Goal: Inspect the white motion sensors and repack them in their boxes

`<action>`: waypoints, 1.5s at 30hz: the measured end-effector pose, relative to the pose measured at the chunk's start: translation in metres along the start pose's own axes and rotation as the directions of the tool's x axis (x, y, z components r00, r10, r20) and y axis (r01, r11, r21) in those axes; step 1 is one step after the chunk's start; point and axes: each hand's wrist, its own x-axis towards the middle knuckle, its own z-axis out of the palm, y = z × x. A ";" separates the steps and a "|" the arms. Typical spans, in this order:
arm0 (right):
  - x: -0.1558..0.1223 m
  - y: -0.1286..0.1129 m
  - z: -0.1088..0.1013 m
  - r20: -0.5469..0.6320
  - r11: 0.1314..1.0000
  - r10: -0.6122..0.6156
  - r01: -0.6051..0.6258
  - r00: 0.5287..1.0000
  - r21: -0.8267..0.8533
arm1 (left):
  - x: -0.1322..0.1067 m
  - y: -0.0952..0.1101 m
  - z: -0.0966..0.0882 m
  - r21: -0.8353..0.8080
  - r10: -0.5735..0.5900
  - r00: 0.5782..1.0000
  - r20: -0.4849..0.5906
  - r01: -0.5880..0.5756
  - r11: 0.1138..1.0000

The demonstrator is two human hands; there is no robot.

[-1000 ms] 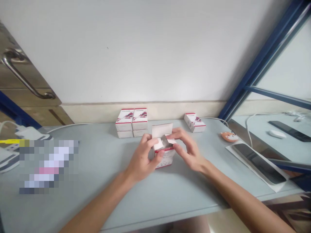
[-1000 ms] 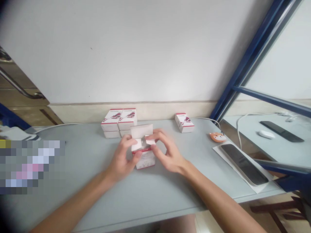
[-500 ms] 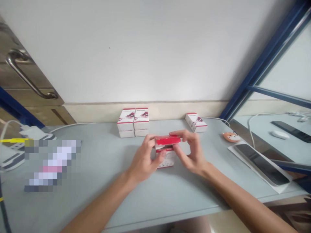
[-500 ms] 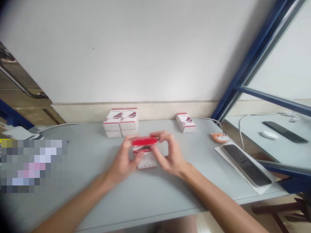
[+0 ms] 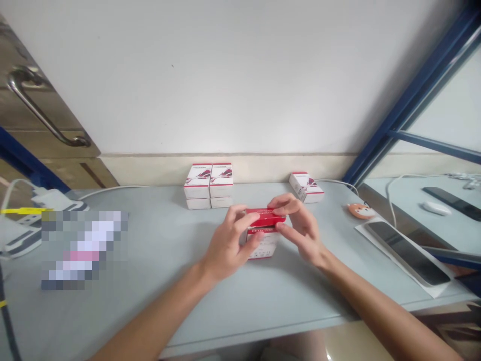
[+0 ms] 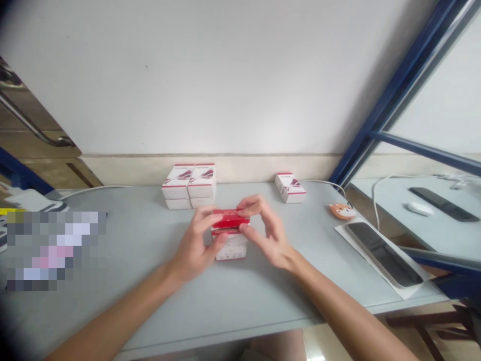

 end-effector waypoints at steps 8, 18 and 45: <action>0.003 0.008 0.006 -0.043 0.957 -0.205 0.191 0.978 -0.217 | 0.002 -0.004 0.003 -0.058 -0.006 0.998 -0.060 0.002 0.998; 0.042 -0.006 -0.015 0.197 0.909 -0.211 0.266 0.957 -0.320 | 0.010 -0.016 -0.003 -0.075 0.065 0.998 0.015 -0.064 0.995; -0.004 0.053 0.019 0.239 0.959 0.142 -0.073 0.961 -0.274 | -0.004 -0.054 -0.002 -0.203 -0.253 0.909 -0.330 0.194 0.960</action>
